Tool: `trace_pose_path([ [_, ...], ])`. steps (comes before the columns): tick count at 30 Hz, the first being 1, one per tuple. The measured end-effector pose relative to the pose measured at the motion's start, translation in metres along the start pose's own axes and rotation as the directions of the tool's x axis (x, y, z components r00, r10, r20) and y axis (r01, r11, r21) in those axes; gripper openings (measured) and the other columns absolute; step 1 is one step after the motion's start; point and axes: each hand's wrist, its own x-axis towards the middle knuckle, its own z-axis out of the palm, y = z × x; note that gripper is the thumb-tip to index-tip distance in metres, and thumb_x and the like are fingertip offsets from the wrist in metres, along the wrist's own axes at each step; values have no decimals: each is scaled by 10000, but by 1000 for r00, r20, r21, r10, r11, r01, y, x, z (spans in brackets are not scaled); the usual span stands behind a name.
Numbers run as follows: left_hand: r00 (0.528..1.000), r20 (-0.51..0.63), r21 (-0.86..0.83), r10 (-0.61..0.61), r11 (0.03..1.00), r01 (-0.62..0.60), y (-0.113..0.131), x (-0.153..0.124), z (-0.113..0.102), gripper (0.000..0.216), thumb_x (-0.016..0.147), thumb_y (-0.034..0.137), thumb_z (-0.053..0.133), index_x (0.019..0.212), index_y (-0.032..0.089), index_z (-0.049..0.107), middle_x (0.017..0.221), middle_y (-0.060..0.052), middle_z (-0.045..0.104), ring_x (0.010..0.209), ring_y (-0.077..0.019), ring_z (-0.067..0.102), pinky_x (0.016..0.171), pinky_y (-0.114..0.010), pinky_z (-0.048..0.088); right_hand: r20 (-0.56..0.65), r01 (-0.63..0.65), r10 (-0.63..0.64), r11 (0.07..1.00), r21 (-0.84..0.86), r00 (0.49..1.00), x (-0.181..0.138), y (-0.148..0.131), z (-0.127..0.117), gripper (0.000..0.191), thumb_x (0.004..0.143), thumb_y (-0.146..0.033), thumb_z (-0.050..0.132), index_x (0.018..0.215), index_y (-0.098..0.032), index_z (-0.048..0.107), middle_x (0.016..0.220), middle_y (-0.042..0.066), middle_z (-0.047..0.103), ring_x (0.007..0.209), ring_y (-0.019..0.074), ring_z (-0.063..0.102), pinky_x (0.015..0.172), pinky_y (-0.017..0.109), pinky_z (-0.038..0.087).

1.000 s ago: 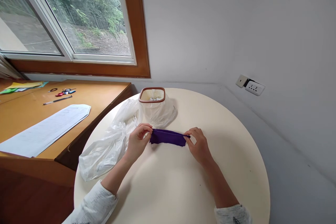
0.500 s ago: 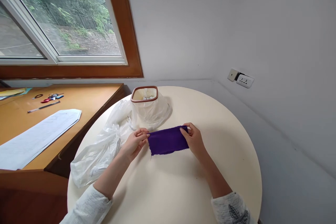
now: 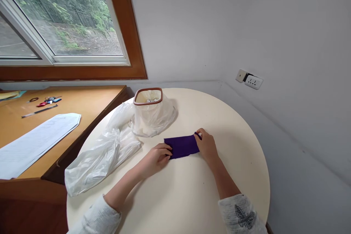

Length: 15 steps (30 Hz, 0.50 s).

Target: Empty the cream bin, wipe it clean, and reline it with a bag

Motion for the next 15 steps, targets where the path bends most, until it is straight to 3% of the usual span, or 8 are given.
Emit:
trace_pose_path([
  [4, 996, -88, -88, -14, 996, 6, 2, 1, -1, 224, 769, 122, 463, 840, 198, 661, 989, -71, 630, 875, -181, 596, 771, -277, 473, -57, -32, 34, 999, 31, 998, 0, -4, -6, 206, 771, -418, 479, 741, -229, 554, 465, -66, 336, 456, 123, 358, 464, 246, 275],
  [9, 950, -225, -259, -218, 953, 157, 6, 5, -4, 166, 783, 182, 468, 805, 195, 632, 833, -49, 644, 770, -175, 587, 691, -268, 455, -34, -28, 39, 961, 277, 999, -14, -32, 12, 273, 756, -482, 516, 734, -210, 538, 430, -79, 340, 425, 106, 336, 455, 238, 294],
  [15, 928, -231, -334, -292, 920, 206, 6, 6, -3, 174, 806, 232, 458, 847, 181, 619, 809, -48, 657, 747, -176, 591, 682, -279, 446, 221, -55, -56, 884, 464, 974, -29, -53, 39, 318, 795, -497, 466, 853, -197, 555, 550, -26, 544, 438, 115, 479, 470, 236, 383],
])
